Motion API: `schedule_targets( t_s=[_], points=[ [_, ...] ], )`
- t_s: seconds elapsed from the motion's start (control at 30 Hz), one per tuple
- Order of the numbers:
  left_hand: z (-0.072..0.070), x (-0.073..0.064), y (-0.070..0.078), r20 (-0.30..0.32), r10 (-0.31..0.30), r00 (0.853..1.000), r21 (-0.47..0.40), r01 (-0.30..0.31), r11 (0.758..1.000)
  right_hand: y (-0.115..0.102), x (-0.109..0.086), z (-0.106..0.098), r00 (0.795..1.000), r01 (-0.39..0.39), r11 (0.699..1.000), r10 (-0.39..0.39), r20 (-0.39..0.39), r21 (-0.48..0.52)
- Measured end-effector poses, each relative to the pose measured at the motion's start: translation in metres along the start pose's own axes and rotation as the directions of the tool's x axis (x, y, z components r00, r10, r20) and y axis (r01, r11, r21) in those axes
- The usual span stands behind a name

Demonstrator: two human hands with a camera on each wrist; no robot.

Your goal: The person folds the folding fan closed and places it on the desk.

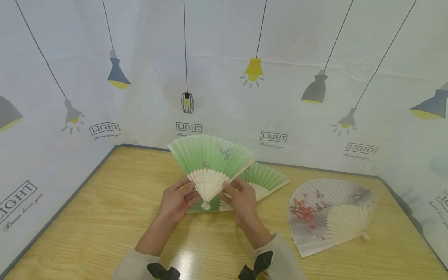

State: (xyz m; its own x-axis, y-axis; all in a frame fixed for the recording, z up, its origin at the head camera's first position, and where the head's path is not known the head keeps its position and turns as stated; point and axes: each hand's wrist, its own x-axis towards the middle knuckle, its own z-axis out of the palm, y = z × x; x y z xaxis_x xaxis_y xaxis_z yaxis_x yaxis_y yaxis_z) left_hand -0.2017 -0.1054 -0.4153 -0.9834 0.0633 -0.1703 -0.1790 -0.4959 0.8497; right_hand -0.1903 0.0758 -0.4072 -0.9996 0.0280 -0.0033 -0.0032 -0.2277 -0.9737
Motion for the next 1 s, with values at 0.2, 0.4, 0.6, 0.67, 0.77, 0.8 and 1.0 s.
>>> schedule_targets(
  t_s=[0.2,0.4,0.6,0.67,0.77,0.8,1.0],
  points=[
    [0.0011,0.0012,-0.001,-0.008,0.014,1.0,0.014,-0.013,1.0,-0.0014,0.0002,-0.0008,1.0,0.0,1.0,0.0,0.011,0.004],
    [0.0012,0.0008,-0.0016,0.002,0.004,1.0,0.033,-0.004,0.999,-0.0031,-0.0004,-0.0008,1.0,-0.014,1.0,0.014,0.013,0.0],
    [0.0004,-0.0011,-0.0023,0.017,0.0,1.0,0.06,-0.001,0.998,-0.0018,-0.0009,-0.0008,1.0,-0.024,1.0,0.024,0.012,-0.01],
    [0.0004,-0.0013,-0.0027,0.024,0.0,1.0,0.076,-0.002,0.997,-0.0007,-0.0005,-0.0011,1.0,-0.023,1.0,0.023,0.014,-0.014],
    [0.0006,-0.0013,-0.0029,0.035,0.002,0.999,0.098,-0.005,0.995,0.0,0.0001,-0.0016,1.0,-0.014,1.0,0.014,0.022,-0.019],
    [0.0007,-0.0013,-0.0028,0.037,0.002,0.999,0.102,-0.006,0.995,0.0003,0.0003,-0.0017,1.0,-0.013,1.0,0.013,0.023,-0.019],
    [0.0021,-0.0013,-0.0023,0.037,0.007,0.999,0.121,-0.012,0.993,-0.0013,0.0003,-0.0015,0.999,-0.002,1.0,0.003,0.039,-0.02]
  ],
)
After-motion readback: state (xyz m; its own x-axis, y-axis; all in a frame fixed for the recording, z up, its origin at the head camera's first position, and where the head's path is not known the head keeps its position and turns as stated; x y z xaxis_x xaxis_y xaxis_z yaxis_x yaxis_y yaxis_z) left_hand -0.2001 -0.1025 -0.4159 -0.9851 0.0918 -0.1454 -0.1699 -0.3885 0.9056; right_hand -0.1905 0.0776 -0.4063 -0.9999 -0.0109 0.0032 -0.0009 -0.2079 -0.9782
